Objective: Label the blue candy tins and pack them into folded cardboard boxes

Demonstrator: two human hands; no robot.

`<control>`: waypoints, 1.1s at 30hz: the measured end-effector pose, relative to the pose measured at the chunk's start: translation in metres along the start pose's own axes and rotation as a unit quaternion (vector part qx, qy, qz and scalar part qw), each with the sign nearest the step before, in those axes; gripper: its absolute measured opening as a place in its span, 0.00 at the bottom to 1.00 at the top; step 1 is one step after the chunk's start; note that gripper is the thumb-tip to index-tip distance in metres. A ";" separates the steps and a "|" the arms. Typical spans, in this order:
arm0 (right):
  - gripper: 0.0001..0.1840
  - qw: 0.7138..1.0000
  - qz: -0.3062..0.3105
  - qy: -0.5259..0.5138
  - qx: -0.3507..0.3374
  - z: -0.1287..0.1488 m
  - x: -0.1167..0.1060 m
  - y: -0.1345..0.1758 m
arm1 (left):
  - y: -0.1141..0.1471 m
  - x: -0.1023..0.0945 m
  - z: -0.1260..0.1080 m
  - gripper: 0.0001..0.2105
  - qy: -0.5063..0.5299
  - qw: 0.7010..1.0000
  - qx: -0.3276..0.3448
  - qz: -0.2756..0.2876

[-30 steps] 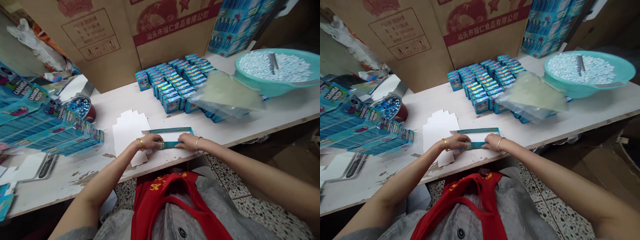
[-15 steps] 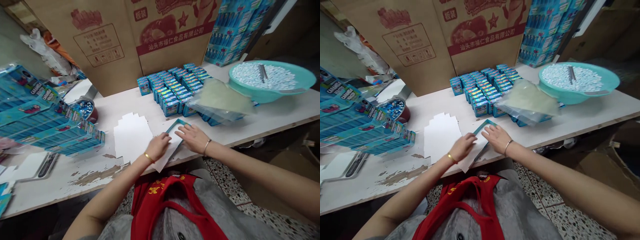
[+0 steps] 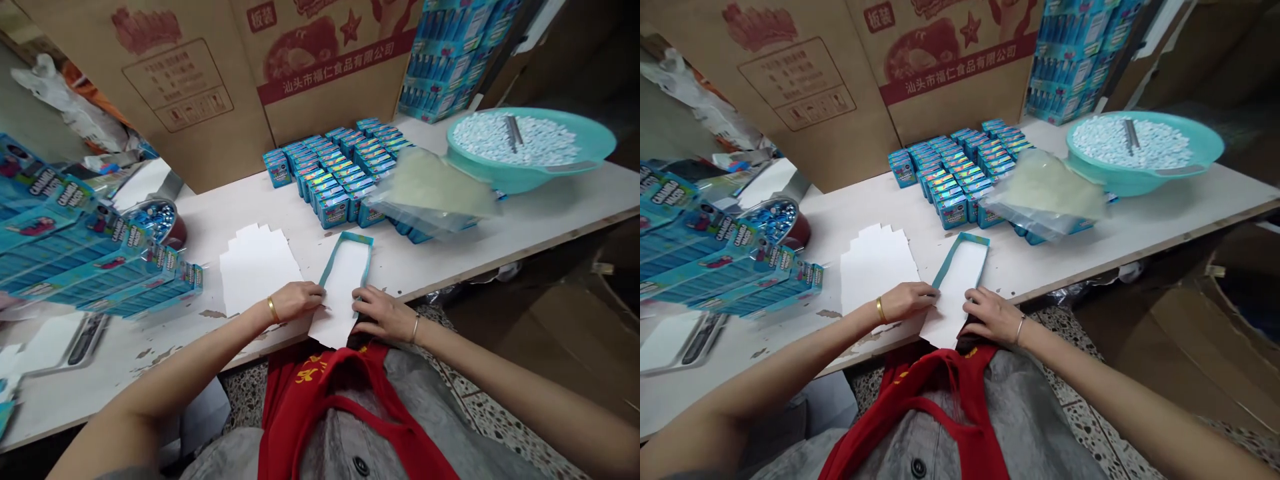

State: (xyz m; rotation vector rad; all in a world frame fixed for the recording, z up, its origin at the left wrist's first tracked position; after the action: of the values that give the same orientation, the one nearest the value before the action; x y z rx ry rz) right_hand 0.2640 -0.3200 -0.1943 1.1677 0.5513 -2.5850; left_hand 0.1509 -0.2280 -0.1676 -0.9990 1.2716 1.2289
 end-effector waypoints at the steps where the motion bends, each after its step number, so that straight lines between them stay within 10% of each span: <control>1: 0.21 1.000 0.006 -0.001 -0.005 0.000 -0.002 0.003 | -0.003 0.001 -0.001 0.15 0.006 1.000 -0.021 -0.005; 17: 0.21 1.000 0.014 -0.013 -0.001 -0.006 0.002 0.015 | -0.012 0.022 -0.018 0.12 0.022 0.998 -0.050 0.030; 26: 0.19 0.998 -0.023 -0.021 0.053 -0.002 -0.002 0.013 | -0.019 0.026 -0.030 0.29 0.057 0.974 -0.218 0.032; 33: 0.16 0.988 -0.096 -0.052 0.111 -0.013 0.000 0.007 | -0.011 0.011 -0.019 0.25 0.234 0.969 -0.081 0.006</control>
State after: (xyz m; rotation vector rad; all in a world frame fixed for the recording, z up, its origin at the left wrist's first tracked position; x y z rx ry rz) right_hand 0.2750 -0.3208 -0.2037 1.0818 0.3778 -2.9148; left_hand 0.1580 -0.2469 -0.1812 -1.4627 1.5543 1.1568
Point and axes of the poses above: each hand's wrist, its own y-axis away from the middle knuckle, its own x-axis out of the palm, z = x × y, the point moved 7 cm from there along -y, towards the middle knuckle, and after that the axes turned 14 degrees about -y, right-handed, at the moved point
